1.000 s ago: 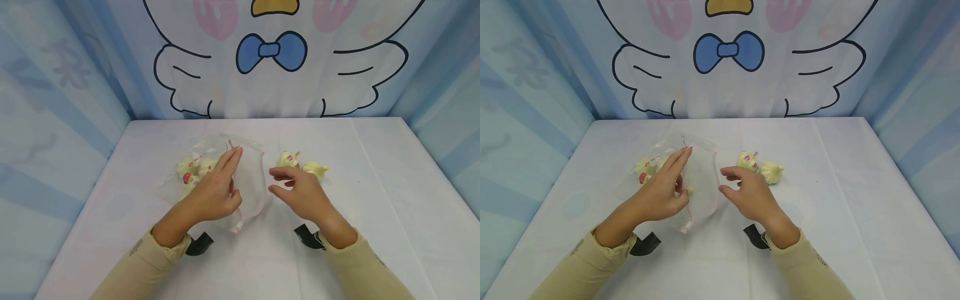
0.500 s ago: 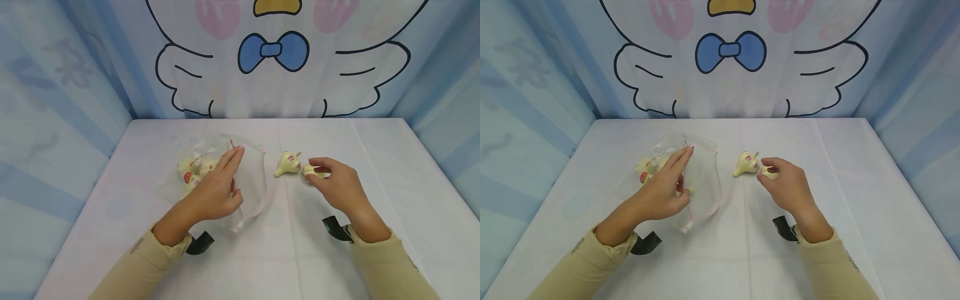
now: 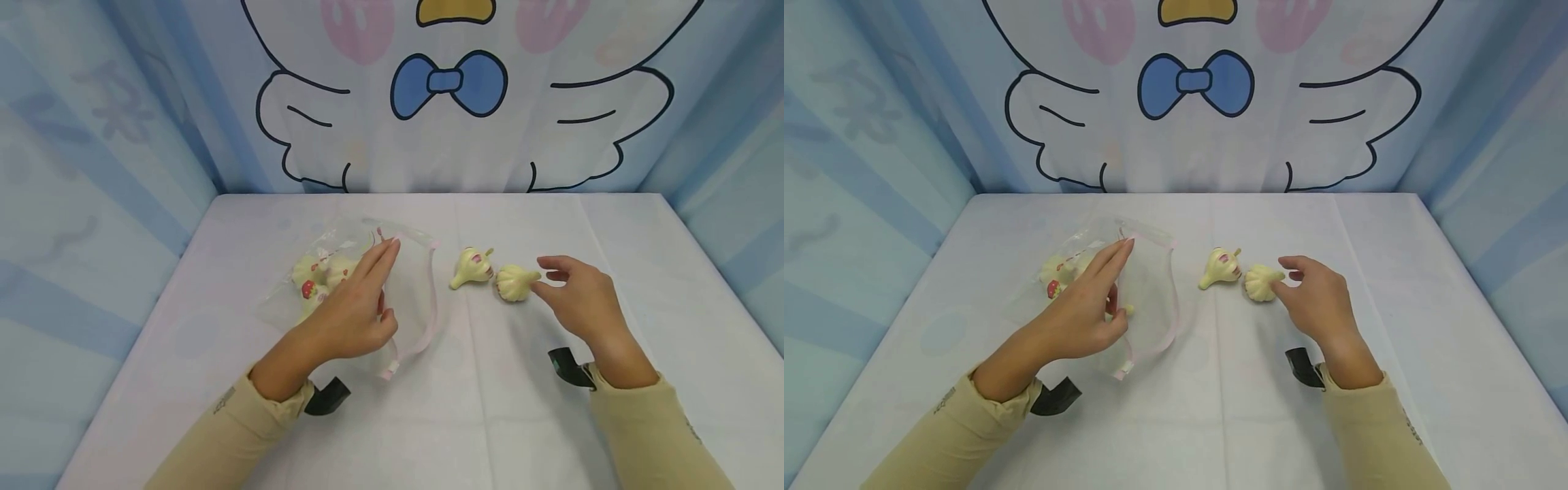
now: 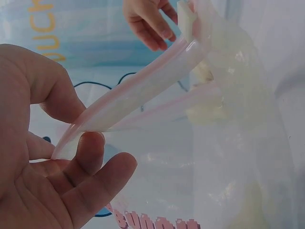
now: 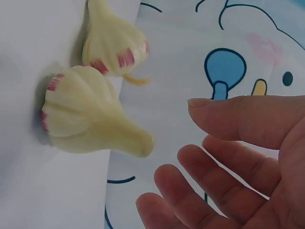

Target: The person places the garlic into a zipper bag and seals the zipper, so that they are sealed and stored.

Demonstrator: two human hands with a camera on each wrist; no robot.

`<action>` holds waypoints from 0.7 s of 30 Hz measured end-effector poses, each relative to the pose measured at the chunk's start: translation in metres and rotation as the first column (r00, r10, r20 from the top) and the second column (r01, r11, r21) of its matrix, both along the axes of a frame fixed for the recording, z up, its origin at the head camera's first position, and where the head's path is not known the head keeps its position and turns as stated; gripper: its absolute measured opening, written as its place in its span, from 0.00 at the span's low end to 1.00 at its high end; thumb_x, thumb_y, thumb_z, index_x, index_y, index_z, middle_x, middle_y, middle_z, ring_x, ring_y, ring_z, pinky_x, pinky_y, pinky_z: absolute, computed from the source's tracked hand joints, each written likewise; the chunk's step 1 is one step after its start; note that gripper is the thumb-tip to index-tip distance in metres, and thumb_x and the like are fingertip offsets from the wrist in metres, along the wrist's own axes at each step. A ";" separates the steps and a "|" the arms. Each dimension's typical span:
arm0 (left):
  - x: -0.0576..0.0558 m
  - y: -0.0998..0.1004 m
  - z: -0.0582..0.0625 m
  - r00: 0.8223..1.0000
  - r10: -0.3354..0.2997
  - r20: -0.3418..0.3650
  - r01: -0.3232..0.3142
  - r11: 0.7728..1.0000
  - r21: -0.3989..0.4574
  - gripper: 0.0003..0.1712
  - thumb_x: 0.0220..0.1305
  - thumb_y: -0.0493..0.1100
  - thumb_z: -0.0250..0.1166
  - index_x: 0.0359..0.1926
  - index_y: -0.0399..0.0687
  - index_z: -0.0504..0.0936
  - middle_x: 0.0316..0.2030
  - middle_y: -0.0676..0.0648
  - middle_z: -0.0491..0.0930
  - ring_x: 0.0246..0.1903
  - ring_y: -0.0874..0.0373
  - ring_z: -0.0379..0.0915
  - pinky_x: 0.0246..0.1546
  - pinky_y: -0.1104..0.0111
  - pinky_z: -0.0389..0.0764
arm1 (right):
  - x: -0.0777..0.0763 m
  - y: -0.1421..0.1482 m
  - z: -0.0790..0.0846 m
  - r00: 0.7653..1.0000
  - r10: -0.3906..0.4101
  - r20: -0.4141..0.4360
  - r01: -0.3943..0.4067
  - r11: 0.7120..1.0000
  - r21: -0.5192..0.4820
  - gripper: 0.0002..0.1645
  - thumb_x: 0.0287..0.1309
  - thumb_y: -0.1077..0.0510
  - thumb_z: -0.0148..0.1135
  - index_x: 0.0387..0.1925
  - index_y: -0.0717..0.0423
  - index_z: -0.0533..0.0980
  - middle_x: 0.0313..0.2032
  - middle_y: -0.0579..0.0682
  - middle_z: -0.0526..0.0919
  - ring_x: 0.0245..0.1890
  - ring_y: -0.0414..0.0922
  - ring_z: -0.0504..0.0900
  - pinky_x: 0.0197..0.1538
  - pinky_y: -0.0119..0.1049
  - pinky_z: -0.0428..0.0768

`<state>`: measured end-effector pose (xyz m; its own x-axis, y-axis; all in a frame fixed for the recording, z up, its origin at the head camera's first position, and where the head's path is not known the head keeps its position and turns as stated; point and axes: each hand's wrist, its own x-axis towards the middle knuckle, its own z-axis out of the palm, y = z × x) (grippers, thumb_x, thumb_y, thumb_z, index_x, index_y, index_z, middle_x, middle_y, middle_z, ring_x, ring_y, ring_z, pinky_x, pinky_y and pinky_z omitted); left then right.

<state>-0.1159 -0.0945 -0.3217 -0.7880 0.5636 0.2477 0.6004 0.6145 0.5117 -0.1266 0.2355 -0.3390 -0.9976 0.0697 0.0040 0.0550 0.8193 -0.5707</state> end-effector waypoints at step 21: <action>0.001 0.000 -0.001 1.000 0.006 -0.016 -0.006 1.000 0.005 0.48 0.55 0.32 0.60 0.76 0.32 0.51 0.75 0.38 0.52 0.26 0.65 0.67 0.32 0.71 0.74 | -0.012 0.003 -0.022 0.998 -0.023 0.066 0.022 1.000 0.022 0.28 0.67 0.56 0.58 0.65 0.65 0.72 0.50 0.68 0.81 0.49 0.63 0.77 0.46 0.55 0.78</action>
